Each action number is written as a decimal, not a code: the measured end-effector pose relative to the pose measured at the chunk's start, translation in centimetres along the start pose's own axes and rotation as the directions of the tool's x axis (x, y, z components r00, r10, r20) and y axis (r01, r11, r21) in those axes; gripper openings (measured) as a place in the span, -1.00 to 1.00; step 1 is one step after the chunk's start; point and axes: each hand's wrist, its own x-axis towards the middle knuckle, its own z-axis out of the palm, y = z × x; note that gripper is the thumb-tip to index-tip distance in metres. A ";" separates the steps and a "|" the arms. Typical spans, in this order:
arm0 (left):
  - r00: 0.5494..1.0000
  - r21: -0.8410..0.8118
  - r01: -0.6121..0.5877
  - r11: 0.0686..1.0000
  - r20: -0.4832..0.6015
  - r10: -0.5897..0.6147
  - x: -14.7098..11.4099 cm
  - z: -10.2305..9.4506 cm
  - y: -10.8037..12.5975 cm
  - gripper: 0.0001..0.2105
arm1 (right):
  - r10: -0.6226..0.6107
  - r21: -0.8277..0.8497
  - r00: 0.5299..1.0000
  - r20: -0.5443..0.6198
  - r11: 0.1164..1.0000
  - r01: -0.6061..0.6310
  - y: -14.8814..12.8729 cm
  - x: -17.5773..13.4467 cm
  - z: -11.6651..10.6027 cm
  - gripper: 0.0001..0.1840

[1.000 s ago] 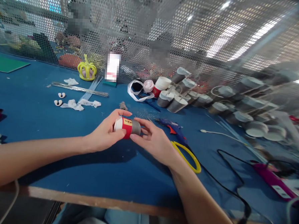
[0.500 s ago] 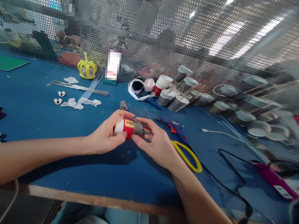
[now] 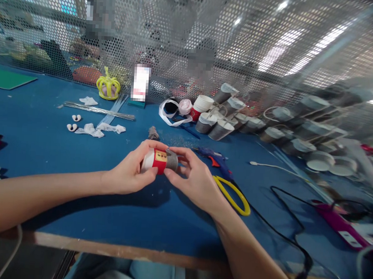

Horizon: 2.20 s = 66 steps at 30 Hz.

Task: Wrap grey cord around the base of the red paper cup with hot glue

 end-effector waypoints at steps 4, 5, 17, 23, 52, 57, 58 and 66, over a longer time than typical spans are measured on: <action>0.997 0.008 -0.068 0.998 0.032 0.068 -0.2 -0.1 -0.4 -0.62 | 0.096 0.125 0.990 0.105 0.986 -0.109 0.1 0.4 -0.9 -0.53; 0.994 0.031 -0.100 0.994 0.046 0.099 -0.2 -0.1 -0.5 -0.61 | 0.117 0.151 0.983 0.140 0.979 -0.138 0.1 0.4 -1.2 -0.52; 0.973 -0.372 0.200 0.907 -0.035 -0.228 1.1 -0.6 -1.1 -0.70 | -0.162 -0.015 0.985 0.054 0.986 0.163 0.7 0.1 -0.6 -0.50; 0.993 -0.170 0.118 0.978 0.032 -0.114 0.8 -0.6 -0.6 -0.74 | -0.173 -0.058 0.976 0.134 0.982 0.182 0.9 0.3 -1.2 -0.48; 0.953 0.144 0.181 0.973 0.220 -0.210 0.9 -0.9 -1.6 -0.76 | 0.015 0.014 0.969 0.247 1.000 -0.019 1.4 0.8 -0.2 -0.18; 0.939 0.256 0.261 0.931 0.158 -0.307 1.0 -0.8 -1.6 -0.79 | 0.080 -0.093 0.996 -0.045 0.992 -0.083 1.7 1.9 -2.4 -0.31; 0.937 0.280 0.260 0.924 0.158 -0.311 1.0 -0.9 -1.5 -0.79 | 0.089 -0.129 0.990 -0.109 0.986 -0.103 1.7 2.1 -3.5 -0.40; 0.935 0.365 0.215 0.906 0.190 -0.299 1.1 -1.0 -1.3 -0.75 | 0.283 -0.401 0.888 -0.364 0.812 -0.424 5.2 2.5 -11.9 -0.75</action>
